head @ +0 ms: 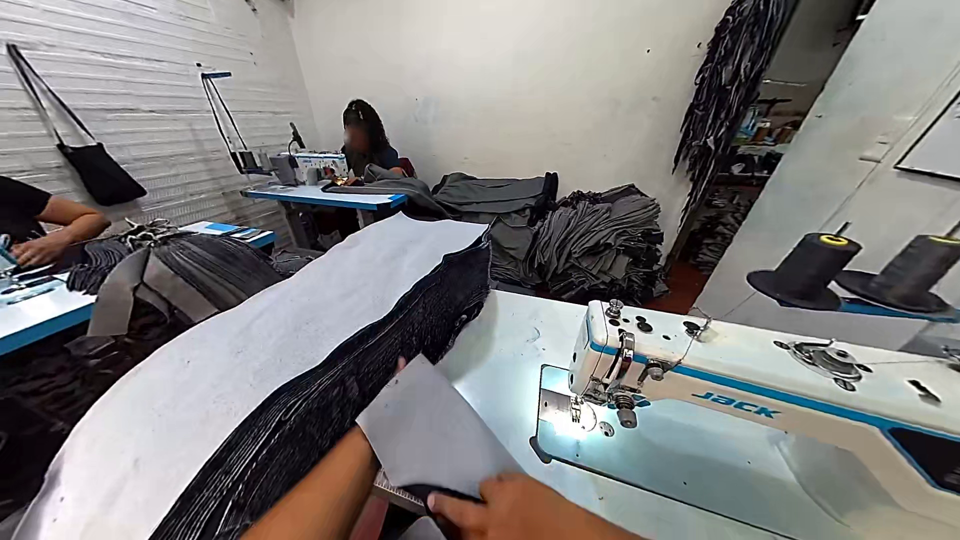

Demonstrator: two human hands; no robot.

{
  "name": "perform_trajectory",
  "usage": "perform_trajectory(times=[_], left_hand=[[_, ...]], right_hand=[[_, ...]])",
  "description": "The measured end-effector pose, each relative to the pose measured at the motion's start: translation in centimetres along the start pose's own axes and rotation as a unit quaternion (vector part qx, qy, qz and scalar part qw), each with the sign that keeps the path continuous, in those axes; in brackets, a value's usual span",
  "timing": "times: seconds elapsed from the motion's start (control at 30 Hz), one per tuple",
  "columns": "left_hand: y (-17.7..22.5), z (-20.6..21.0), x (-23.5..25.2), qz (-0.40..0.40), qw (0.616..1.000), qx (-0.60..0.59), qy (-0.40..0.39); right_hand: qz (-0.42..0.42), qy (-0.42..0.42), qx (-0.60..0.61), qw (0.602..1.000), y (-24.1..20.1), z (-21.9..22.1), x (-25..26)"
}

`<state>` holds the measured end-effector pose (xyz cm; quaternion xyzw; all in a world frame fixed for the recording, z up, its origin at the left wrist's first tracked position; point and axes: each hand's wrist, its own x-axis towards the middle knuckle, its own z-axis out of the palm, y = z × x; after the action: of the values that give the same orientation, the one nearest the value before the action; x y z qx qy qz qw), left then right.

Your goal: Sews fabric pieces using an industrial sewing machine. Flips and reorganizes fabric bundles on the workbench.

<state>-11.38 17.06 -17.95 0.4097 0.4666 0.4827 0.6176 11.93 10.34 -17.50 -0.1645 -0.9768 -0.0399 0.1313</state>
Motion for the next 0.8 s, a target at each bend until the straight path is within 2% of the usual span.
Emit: perform_trajectory(times=[0.07,0.13,0.17,0.23,0.27,0.33,0.37,0.4,0.43,0.47,0.5,0.53,0.6,0.67,0.73,0.77,0.8], left_hand=[[3.5,-0.2,1.2,-0.025,0.994,0.077,-0.068],[6.1,0.5,0.9,-0.034,0.963,0.208,-0.166],[7.0,1.5,0.5,-0.034,0.947,0.265,-0.176],[7.7,3.1,-0.6,-0.003,0.925,0.335,-0.177],[7.8,3.4,-1.2,0.031,0.920,0.343,-0.190],[8.2,3.7,-2.5,0.127,0.905,0.341,-0.221],[8.3,4.0,-3.1,0.189,0.891,0.346,-0.225],[8.1,4.4,-3.5,0.272,0.866,0.360,-0.215],[7.7,4.6,-3.7,0.374,0.825,0.380,-0.188],[7.6,4.9,-3.7,0.473,0.771,0.399,-0.153],[8.0,5.0,-3.6,0.534,0.722,0.421,-0.129],[8.6,4.9,-3.7,0.561,0.692,0.437,-0.122],[9.6,4.4,-3.9,0.549,0.694,0.432,-0.177],[9.3,4.3,-4.0,0.542,0.686,0.448,-0.189],[8.2,5.0,-4.2,0.572,0.627,0.510,-0.140],[7.7,5.7,-4.5,0.590,0.592,0.535,-0.123],[7.3,6.7,-4.9,0.607,0.560,0.551,-0.115]], right_hand=[[-0.003,-0.044,-0.001,0.999,-0.8,-0.5,-1.5],[-0.027,-0.059,-0.029,0.997,-0.6,-0.5,-2.7],[-0.041,-0.051,-0.036,0.997,-0.5,-0.6,-3.2],[-0.062,0.023,-0.005,0.998,-0.2,-0.9,-4.0],[-0.044,0.097,0.039,0.994,0.2,-1.1,-4.3],[0.062,0.252,0.143,0.955,1.6,-2.3,-3.7],[0.123,0.282,0.203,0.930,2.8,-3.2,-3.0],[0.173,0.258,0.282,0.908,3.7,-4.3,-2.4],[0.213,0.200,0.367,0.883,4.2,-5.1,-2.1],[0.238,0.141,0.437,0.856,4.1,-5.3,-1.9],[0.247,0.081,0.494,0.830,3.8,-5.2,-1.7],[0.237,0.031,0.541,0.807,3.4,-4.8,-1.7],[0.226,-0.018,0.584,0.779,2.5,-4.0,-2.3],[0.294,-0.072,0.482,0.822,1.7,-3.4,-2.8],[0.357,-0.131,0.340,0.860,1.7,-3.0,-2.9],[0.369,-0.090,0.297,0.876,1.7,-3.1,-3.1],[0.356,-0.012,0.286,0.889,1.7,-3.5,-3.1]])
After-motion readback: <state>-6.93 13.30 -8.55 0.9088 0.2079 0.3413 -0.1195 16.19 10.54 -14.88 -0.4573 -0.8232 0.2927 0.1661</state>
